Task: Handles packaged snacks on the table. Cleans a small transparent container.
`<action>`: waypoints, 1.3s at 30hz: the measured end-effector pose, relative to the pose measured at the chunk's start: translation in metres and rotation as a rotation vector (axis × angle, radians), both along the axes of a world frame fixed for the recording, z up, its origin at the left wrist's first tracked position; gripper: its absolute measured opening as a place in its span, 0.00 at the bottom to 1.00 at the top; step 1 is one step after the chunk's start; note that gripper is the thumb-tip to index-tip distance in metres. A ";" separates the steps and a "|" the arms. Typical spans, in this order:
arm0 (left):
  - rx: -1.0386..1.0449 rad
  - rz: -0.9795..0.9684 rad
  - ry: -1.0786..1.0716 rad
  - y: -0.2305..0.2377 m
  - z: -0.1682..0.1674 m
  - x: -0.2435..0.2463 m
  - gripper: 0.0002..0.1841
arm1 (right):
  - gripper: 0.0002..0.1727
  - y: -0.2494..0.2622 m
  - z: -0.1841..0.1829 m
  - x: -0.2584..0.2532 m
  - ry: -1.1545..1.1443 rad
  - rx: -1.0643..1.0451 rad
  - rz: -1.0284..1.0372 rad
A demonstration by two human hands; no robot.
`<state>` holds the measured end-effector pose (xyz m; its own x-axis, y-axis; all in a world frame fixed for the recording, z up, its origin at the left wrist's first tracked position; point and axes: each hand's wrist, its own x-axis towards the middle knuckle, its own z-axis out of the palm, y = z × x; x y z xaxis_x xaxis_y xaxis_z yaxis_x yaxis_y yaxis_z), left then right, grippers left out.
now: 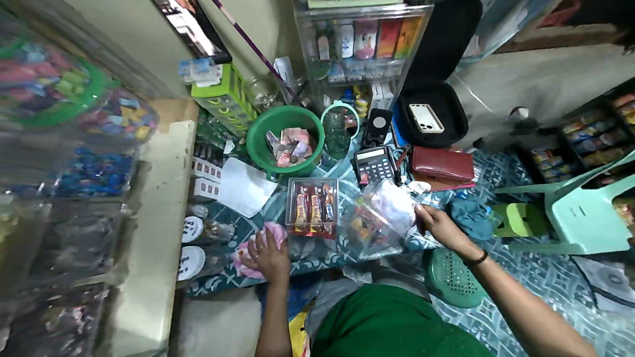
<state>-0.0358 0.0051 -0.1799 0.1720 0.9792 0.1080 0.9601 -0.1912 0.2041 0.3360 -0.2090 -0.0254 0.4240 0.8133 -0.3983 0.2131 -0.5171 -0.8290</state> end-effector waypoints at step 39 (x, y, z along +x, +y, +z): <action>-0.273 -0.875 -1.045 -0.087 0.201 0.171 0.19 | 0.21 -0.012 0.041 0.038 -0.086 0.530 0.305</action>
<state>0.1356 -0.0814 0.0207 0.6922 0.6072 0.3900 -0.0683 -0.4829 0.8730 0.3739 -0.2211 0.0157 0.1539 0.9810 0.1184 0.3642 0.0551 -0.9297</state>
